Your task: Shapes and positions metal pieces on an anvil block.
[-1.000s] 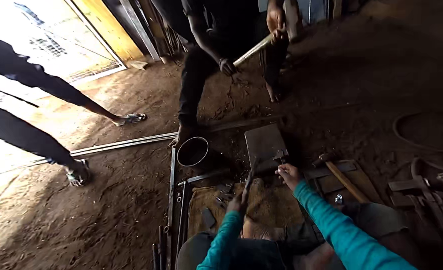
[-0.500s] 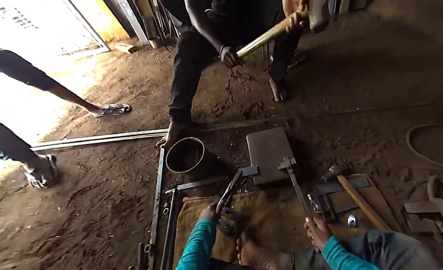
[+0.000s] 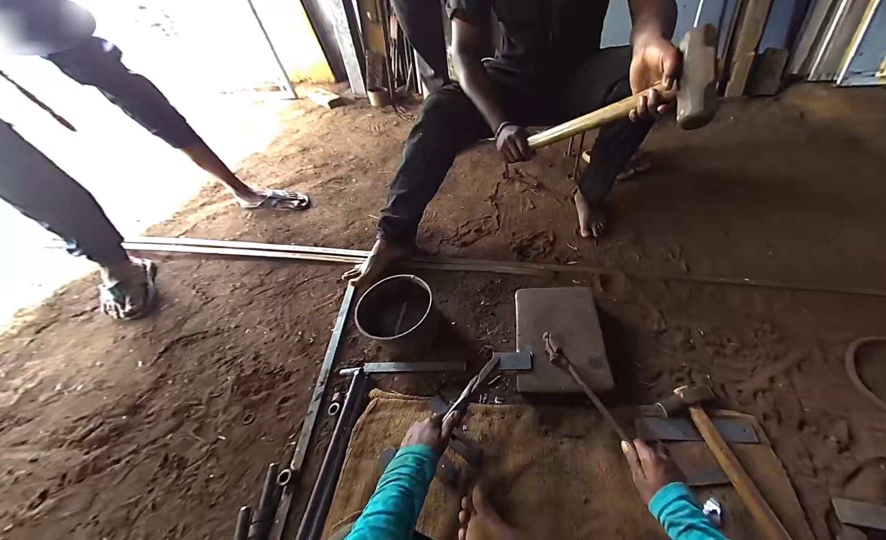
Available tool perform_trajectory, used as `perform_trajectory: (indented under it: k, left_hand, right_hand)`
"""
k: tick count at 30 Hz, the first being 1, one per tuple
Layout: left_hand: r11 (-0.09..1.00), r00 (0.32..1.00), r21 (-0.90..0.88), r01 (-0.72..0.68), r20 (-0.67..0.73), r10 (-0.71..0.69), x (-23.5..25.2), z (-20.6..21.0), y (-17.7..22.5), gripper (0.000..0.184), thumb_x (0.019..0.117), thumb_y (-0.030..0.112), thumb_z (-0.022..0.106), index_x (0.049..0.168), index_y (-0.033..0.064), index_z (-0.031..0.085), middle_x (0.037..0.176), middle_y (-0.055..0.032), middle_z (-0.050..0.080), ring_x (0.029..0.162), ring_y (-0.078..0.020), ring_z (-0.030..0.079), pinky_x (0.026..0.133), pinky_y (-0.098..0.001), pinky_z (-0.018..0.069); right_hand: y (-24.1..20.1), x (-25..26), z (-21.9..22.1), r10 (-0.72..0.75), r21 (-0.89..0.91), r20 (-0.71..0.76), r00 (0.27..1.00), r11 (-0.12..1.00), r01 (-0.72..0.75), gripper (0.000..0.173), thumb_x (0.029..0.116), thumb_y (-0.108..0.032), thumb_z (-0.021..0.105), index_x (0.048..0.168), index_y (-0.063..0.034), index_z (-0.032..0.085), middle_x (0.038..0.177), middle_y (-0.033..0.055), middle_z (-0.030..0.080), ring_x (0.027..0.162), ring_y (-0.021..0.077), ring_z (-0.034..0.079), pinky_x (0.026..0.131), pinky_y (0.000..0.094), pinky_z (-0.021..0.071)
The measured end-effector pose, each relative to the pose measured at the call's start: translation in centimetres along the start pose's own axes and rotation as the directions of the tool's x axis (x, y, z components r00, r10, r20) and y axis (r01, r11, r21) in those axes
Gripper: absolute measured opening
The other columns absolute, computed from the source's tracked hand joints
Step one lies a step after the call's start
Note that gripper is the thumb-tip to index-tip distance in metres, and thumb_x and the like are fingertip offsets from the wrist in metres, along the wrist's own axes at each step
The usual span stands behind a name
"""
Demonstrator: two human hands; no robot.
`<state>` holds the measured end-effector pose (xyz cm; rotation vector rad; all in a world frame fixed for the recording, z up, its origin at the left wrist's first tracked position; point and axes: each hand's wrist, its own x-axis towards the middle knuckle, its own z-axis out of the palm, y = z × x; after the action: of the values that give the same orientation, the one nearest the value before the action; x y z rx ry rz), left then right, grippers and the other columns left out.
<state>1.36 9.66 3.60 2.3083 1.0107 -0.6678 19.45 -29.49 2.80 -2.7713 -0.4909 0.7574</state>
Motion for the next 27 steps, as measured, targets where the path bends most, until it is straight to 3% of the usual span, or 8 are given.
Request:
perform_trajectory:
  k: [9, 19, 27]
  left_hand:
    - [1.000, 1.000, -0.012, 0.002, 0.026, -0.001, 0.7, -0.5, -0.2, 0.067, 0.1101, 0.058, 0.029, 0.132, 0.0057, 0.067, 0.124, -0.0239, 0.070, 0.122, -0.0406, 0.066, 0.106, -0.0622, 0.0468]
    - [0.999, 1.000, 0.043, 0.011, 0.024, -0.012, 0.4, -1.3, 0.1, 0.066, 0.1104, 0.057, 0.030, 0.133, 0.0058, 0.065, 0.127, -0.0243, 0.069, 0.124, -0.0411, 0.064, 0.106, -0.0624, 0.0470]
    - [0.999, 1.000, 0.034, 0.004, 0.015, -0.004, 0.6, -1.1, -0.2, 0.067, 0.1099, 0.058, 0.029, 0.130, 0.0059, 0.067, 0.124, -0.0236, 0.070, 0.123, -0.0403, 0.065, 0.105, -0.0612, 0.0480]
  right_hand:
    - [-1.7, 0.7, -0.6, -0.068, 0.008, -0.010, 0.998, 0.998, 0.068, 0.054, 0.1098, -0.045, 0.038, 0.118, 0.0005, 0.067, 0.100, 0.0246, 0.074, 0.102, 0.0416, 0.072, 0.090, 0.0587, 0.0537]
    - [-2.1, 1.4, -0.7, -0.071, -0.009, 0.044, 0.997, 0.997, 0.071, 0.056, 0.1099, -0.046, 0.037, 0.123, -0.0008, 0.066, 0.107, 0.0249, 0.073, 0.107, 0.0424, 0.070, 0.093, 0.0603, 0.0522]
    - [-1.6, 2.0, -0.6, -0.089, -0.009, 0.021, 0.996, 0.996, 0.089, 0.053, 0.1098, -0.045, 0.040, 0.118, -0.0001, 0.067, 0.102, 0.0241, 0.073, 0.102, 0.0415, 0.072, 0.089, 0.0581, 0.0539]
